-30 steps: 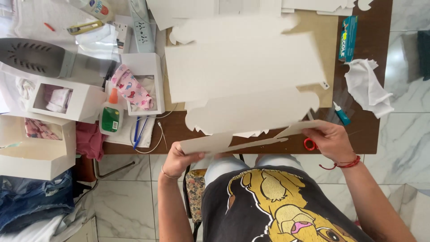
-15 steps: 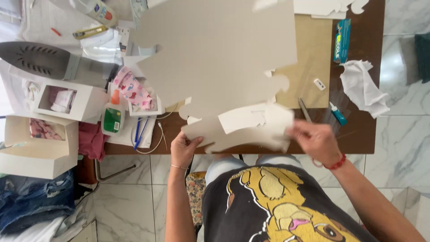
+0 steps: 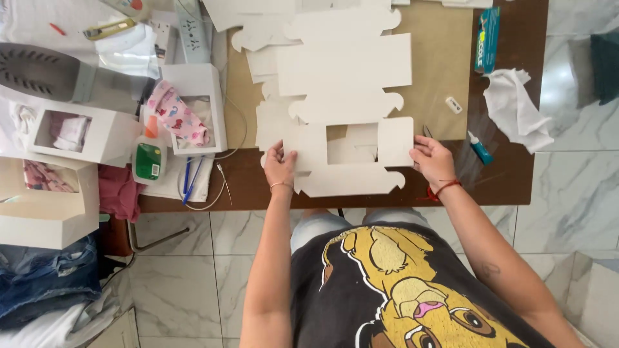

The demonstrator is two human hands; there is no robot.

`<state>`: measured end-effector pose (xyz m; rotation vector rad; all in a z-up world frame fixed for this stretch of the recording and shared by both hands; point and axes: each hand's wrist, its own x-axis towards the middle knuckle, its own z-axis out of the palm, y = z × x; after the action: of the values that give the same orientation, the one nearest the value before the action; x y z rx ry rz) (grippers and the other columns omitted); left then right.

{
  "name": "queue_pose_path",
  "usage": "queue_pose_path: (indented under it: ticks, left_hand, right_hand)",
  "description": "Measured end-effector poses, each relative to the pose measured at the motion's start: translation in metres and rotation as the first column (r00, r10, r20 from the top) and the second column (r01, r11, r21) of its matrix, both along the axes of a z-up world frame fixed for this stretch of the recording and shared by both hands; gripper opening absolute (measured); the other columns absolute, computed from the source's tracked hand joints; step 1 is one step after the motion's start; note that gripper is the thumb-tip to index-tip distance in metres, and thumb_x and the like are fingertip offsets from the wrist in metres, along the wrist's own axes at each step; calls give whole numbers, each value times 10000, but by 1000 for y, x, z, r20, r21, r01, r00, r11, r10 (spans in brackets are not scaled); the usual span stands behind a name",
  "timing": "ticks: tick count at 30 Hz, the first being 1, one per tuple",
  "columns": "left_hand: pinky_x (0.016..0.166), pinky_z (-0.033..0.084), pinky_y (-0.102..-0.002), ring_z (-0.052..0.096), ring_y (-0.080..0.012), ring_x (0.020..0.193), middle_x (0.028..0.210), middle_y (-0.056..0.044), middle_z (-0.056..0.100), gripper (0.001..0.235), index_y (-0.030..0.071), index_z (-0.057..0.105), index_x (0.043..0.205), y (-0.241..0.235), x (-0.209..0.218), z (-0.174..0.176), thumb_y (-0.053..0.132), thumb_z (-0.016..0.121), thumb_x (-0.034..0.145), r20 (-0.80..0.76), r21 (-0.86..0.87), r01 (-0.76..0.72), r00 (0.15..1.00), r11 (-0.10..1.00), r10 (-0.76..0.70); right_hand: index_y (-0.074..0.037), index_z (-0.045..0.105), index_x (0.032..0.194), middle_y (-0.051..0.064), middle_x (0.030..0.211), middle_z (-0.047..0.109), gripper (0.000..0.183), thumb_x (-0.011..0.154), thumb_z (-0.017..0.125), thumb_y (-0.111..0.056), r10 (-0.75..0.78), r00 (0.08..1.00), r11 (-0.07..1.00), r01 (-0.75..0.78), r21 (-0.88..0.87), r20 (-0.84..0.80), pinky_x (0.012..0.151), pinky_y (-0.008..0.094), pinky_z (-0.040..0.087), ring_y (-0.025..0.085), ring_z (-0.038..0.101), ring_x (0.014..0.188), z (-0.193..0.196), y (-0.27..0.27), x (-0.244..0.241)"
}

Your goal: The person assembles a paper craft by cutting out small rectangular pieces from a larger white cardboard sheet, applying glue to the edges, and adhering them to designated slots. The person repeats this process for multiple pieces, ensuring each is properly aligned and secured.

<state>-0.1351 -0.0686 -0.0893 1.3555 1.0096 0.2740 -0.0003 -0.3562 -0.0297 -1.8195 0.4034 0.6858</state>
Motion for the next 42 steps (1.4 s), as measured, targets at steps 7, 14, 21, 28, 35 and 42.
queue_pose_path:
  ticks: [7,14,21,28,35,42]
  left_hand:
    - [906,378,-381,467,-167,1088,1165,11,466,539,192,513,1160,-40,9,22,76,668,658,-315,791,308,946,529,-78]
    - [1017,61,-585,8,-257,1331,1443,-85,24,750,120,120,1374,-68,46,41,400,527,810,-760,410,838,532,360,-373]
    - [1033,-37,-574,-160,-245,1314,1428,-79,-159,811,117,-59,1374,-63,51,42,535,372,828,-835,149,925,308,350,-457]
    - [1031,-3,-575,-115,-249,1324,1435,-96,-123,781,125,-28,1379,-63,51,40,563,318,833,-837,203,927,331,314,-435]
    - [1026,-40,-560,-144,-243,1316,1428,-87,-164,776,128,-68,1372,-62,56,43,579,258,832,-845,137,936,281,323,-455]
    - [1016,-39,-572,-138,-241,1316,1427,-94,-161,786,130,-56,1373,-60,56,43,546,326,827,-836,139,942,277,306,-473]
  right_hand:
    - [-172,573,1086,1,1070,580,358,737,599,-98,222,961,943,-169,-288,165,724,272,500,113,572,918,-6,-8,-14]
    - [-5,366,1289,205,1286,383,517,848,492,-244,769,261,637,-385,-668,583,936,496,293,356,371,1159,2,39,-5]
    - [-71,261,1329,143,1347,316,696,802,340,-520,865,-186,139,-804,-578,466,976,491,253,302,303,1227,-10,25,-68]
    - [-14,130,1368,188,1420,112,737,864,248,-539,902,298,424,-468,-775,314,1017,532,119,341,116,1296,-39,47,-10]
    - [-94,121,1356,142,1401,122,842,756,106,-685,961,1,233,-545,-806,277,1043,472,93,267,85,1304,-49,60,-1]
    - [48,262,1309,253,1333,274,769,829,299,-551,878,114,469,-391,-792,464,1004,473,226,380,272,1235,-47,61,5]
